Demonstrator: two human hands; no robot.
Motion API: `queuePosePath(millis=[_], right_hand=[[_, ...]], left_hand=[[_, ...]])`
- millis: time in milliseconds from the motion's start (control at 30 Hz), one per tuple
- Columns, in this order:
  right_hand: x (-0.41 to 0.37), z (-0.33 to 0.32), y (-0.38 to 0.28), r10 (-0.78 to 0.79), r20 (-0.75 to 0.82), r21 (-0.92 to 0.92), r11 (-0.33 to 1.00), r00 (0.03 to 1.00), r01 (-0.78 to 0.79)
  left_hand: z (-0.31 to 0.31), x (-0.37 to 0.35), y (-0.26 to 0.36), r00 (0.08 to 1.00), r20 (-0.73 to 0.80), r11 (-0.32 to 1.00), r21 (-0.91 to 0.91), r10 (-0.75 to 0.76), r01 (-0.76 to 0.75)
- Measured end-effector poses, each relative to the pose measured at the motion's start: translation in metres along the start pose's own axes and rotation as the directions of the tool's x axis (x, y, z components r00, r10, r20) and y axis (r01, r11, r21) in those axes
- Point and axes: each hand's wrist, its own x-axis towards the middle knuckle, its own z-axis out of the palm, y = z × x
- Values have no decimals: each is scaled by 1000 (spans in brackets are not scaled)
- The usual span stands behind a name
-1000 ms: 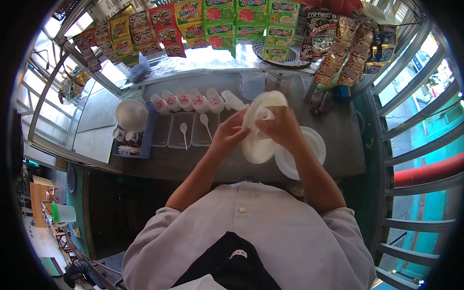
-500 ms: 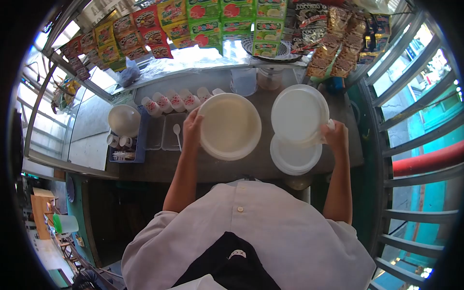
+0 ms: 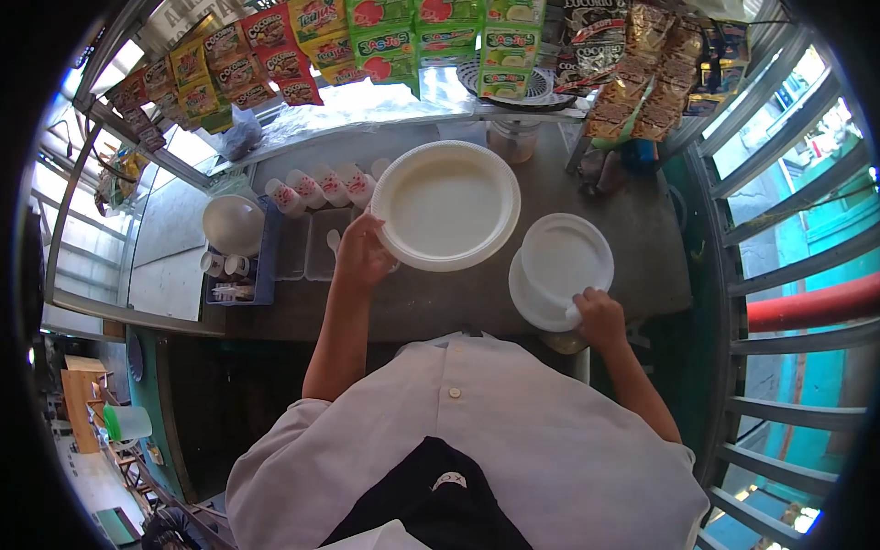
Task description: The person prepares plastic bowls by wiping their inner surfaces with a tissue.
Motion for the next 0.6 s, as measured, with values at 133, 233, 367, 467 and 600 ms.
queuePosePath(millis=[133,233,367,467,600], right_hand=[[1,17,15,-38,57,181,983,998,27],[23,-12,23,76,96,442,890,992,-111],[78,-78,10,354,-234,720,689,906,-83],[110,-138,-50,368,-277,818,575,888,17],[141,-135,-142,-156,-532,519,716,832,467]], left_hand=[[-23,6,0,930,325,972,-102,-170,213],[-3,-2,2,957,238,975,-107,-167,197],[28,-13,0,961,197,959,-166,-196,230],[42,-14,-8,949,208,948,-166,-237,273],[63,-23,-15,948,191,958,-84,-256,276]])
